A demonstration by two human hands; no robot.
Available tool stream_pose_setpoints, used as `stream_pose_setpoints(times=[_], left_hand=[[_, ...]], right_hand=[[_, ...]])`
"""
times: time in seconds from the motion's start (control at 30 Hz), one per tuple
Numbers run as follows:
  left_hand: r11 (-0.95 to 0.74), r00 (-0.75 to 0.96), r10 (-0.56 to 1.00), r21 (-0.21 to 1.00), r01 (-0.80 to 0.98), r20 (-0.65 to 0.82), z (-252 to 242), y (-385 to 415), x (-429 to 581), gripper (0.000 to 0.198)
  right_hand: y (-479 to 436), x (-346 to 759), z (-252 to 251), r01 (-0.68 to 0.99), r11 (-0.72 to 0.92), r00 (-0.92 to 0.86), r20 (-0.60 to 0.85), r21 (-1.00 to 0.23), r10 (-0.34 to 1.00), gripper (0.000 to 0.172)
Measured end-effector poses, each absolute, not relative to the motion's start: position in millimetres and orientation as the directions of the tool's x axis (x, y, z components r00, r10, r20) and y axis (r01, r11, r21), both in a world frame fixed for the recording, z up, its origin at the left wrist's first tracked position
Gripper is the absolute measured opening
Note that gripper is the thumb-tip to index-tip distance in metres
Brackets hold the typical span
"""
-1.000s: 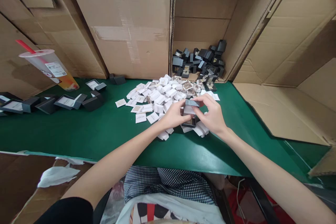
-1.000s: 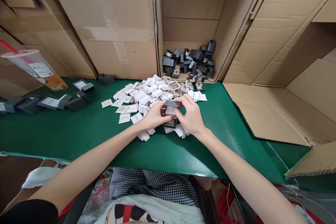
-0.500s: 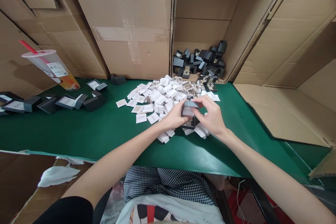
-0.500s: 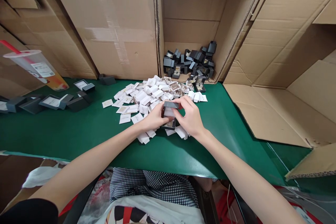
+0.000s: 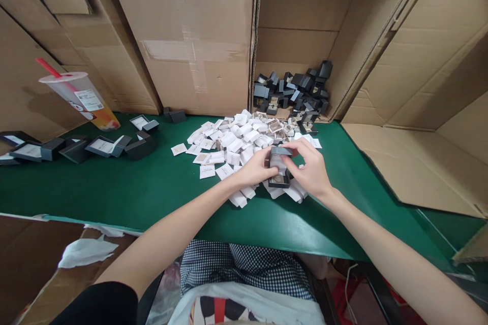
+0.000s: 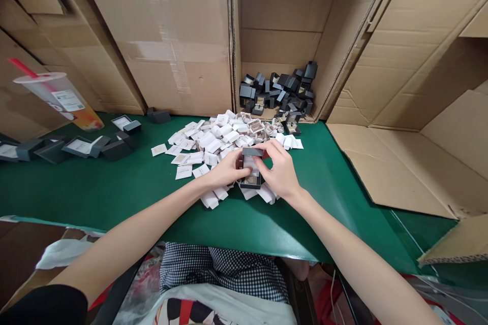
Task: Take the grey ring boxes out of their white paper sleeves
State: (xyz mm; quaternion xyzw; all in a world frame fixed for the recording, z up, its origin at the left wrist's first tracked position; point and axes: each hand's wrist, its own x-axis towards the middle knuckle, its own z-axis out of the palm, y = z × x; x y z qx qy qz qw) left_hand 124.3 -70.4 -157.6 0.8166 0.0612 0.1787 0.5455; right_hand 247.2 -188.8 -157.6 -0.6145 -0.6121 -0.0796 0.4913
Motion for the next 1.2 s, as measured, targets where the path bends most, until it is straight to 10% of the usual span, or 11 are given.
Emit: stream_pose_setpoints(times=[0.33,0.53,0.87,1.2], left_hand=[[-0.336,0.916,0.329,0.935,-0.113,0.229,-162.6,-70.6,125.6,0.040],[-0.184,0.787,0.601,0.982,-0.033,0.139,-153.3,-64.2,125.4,0.050],[-0.066,0.626,0.775,0.996,-0.061,0.090,-147.0,-37.7,122.1,0.051],[-0.089,0.623,0.776,0.995,-0.051,0.101,-148.9,-36.5,122.7,0.052]], right_hand=[[-188.9,247.0,-157.7,0.821,0.237,0.239,0.689,-0.520,0.684,0.017],[-191.3,272.8,-149.9,0.742,0.289,0.296,0.682,-0.605,0.669,0.036],[-185.4,348.5,-186.0,0.932,-0.097,0.308,0.620,-0.350,0.721,0.022],[-179.6,367.9,-207.1,0.911,-0.204,0.366,0.472,-0.359,0.802,0.027]])
